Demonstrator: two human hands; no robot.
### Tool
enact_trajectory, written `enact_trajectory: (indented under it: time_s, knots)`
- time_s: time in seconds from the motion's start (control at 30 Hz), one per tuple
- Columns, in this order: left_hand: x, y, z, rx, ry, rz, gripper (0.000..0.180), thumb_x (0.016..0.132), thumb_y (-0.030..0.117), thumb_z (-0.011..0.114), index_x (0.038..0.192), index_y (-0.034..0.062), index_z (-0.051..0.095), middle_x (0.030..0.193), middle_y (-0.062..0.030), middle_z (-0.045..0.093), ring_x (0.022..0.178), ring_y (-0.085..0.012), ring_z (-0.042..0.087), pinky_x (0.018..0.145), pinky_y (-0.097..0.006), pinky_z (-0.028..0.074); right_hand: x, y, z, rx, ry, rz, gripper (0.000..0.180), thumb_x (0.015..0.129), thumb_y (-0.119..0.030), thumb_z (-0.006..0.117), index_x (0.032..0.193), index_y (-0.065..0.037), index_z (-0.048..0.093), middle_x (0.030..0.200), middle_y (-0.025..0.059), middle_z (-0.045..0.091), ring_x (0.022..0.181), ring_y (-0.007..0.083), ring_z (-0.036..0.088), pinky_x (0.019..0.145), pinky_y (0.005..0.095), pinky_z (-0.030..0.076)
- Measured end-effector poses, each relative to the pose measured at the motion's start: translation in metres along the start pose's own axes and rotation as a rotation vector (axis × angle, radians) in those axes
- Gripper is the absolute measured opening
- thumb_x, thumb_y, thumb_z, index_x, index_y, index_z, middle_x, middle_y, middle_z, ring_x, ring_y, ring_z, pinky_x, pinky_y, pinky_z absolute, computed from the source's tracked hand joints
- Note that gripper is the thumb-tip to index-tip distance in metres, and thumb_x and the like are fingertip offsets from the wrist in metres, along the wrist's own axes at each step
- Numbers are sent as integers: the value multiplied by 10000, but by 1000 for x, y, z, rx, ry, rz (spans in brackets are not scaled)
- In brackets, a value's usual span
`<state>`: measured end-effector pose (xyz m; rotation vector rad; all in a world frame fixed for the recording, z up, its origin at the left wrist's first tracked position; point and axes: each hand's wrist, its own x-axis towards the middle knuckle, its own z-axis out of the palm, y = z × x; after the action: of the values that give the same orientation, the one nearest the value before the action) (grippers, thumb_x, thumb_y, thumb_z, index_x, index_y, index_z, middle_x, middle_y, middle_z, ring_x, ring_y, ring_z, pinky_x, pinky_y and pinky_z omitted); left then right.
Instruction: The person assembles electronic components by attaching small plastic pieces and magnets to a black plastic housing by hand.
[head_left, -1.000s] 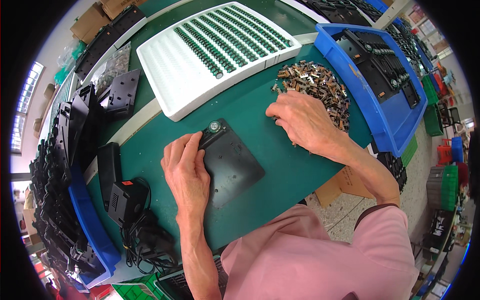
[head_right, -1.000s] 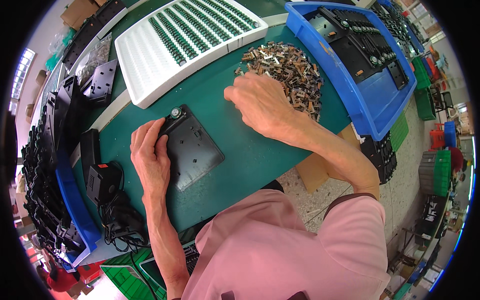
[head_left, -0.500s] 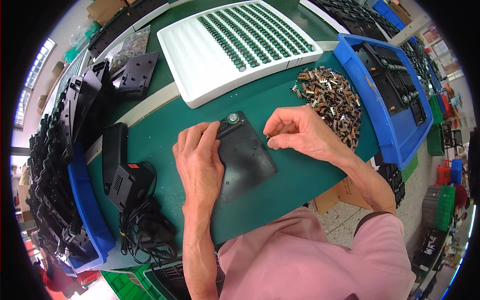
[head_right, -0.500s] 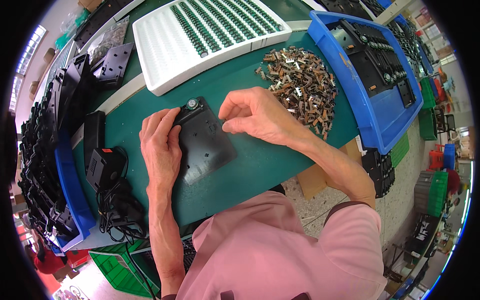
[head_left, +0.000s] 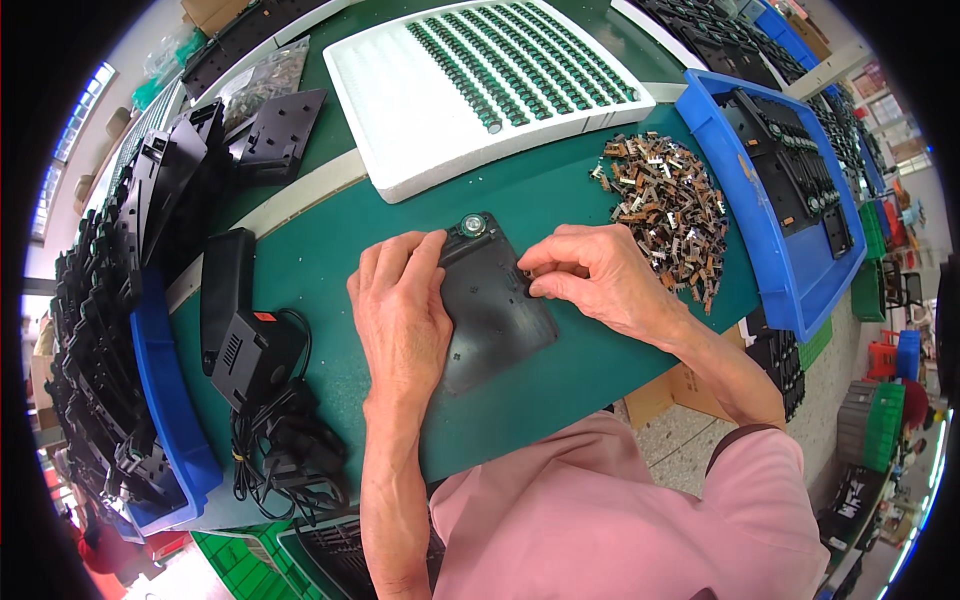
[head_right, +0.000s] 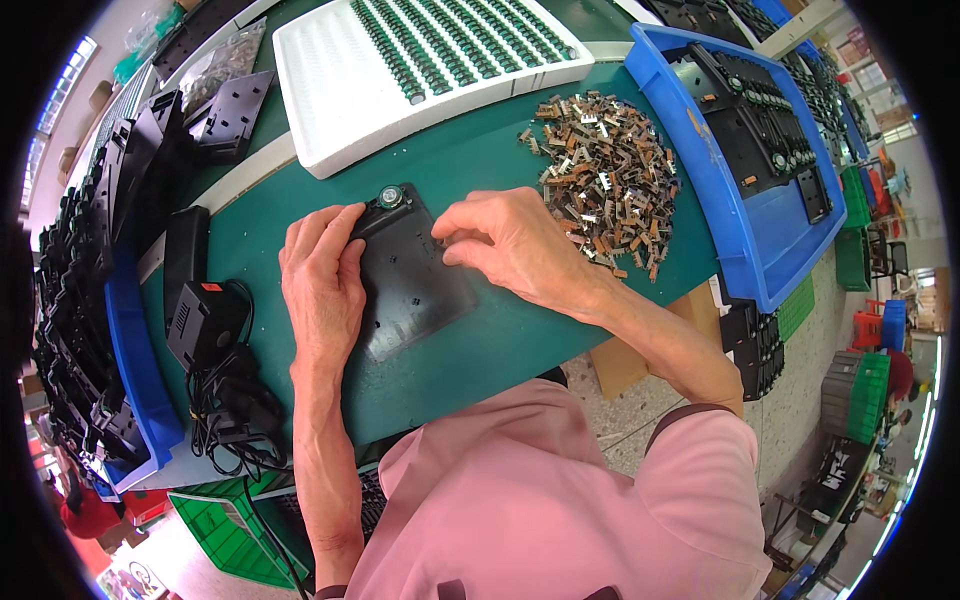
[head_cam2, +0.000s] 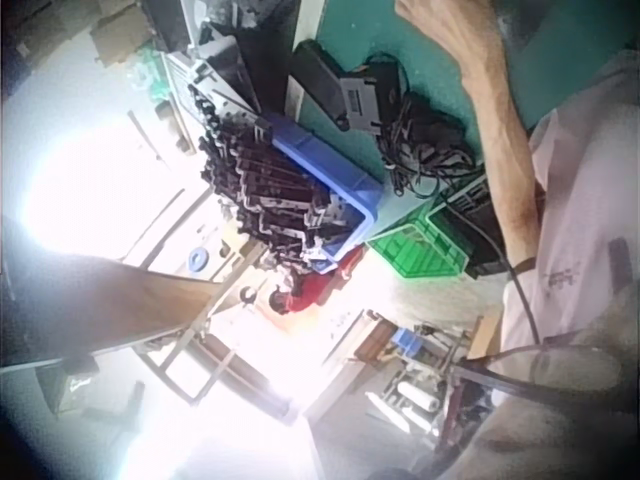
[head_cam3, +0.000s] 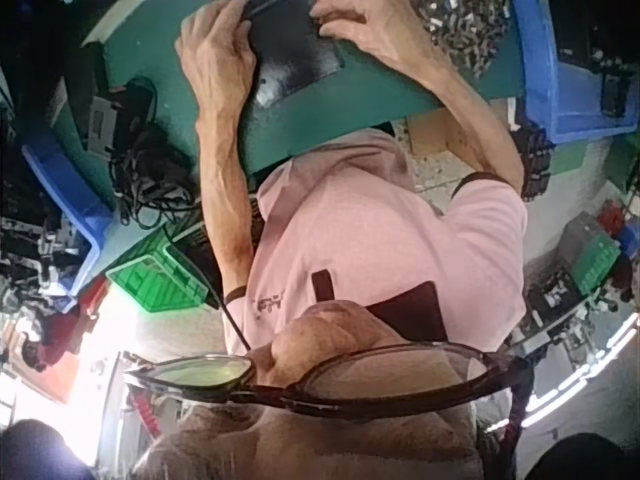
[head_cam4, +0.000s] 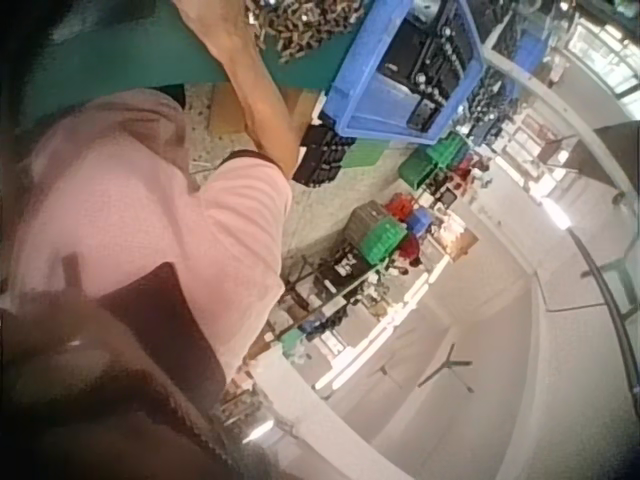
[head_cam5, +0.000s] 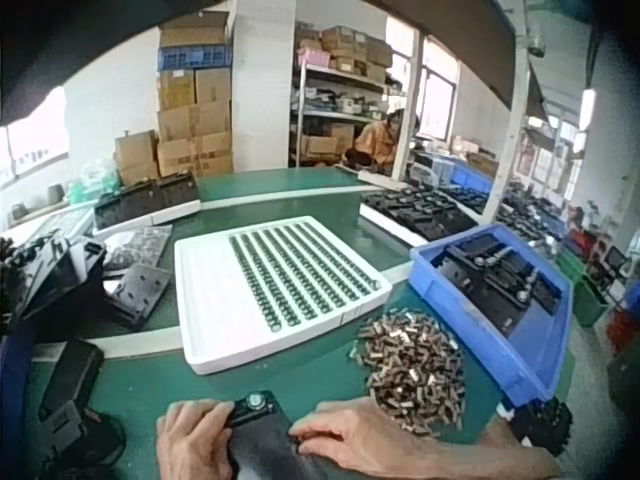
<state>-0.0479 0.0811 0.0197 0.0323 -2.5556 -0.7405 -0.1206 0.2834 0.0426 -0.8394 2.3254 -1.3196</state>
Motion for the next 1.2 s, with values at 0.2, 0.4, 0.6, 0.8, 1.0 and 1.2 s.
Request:
enact_trajectory:
  time_s: [0.2,0.4,0.6,0.8,1.0,1.2]
  knots:
    - [-1,0,-1,-3,1,-3,311,806,-62,631,1099,28,682,1038,-103,659,999,-296,587,915,-380,451,0,-8,3,-45,25,-9,199,775,-19,736,963,1,677,829,149,670,745,287,670,649,363,516]
    - [0,1,-1,-10,3,-3,306,807,-61,631,1095,28,684,1040,-104,661,1001,-297,588,915,-381,452,-1,4,9,-226,76,-226,202,767,-24,734,958,-15,666,839,151,656,759,343,645,661,409,508]
    - [-2,-4,3,-14,35,46,368,731,-97,646,1075,29,677,1032,-84,640,984,-285,575,836,-404,437,-1,4,10,-225,68,-237,185,775,-6,710,955,-21,669,860,141,641,758,345,640,657,412,506]
    - [-2,-4,3,-17,41,49,370,725,-101,646,1069,31,680,1026,-82,642,977,-284,578,827,-401,436,3,-3,6,-352,64,-326,176,802,54,665,965,-12,687,922,101,638,775,264,662,652,343,535]
    - [-2,-4,3,-18,41,49,365,725,-104,642,1063,27,677,1027,-85,641,974,-286,578,827,-405,436,10,-2,14,-389,1,-489,210,767,90,660,957,4,682,990,113,632,846,284,657,681,351,548]
    - [-3,-5,3,-25,39,48,366,727,-105,636,1065,31,675,1032,-86,640,985,-288,578,834,-411,437,9,0,16,-278,26,-396,186,769,61,650,951,25,661,948,129,644,861,314,643,736,390,534]
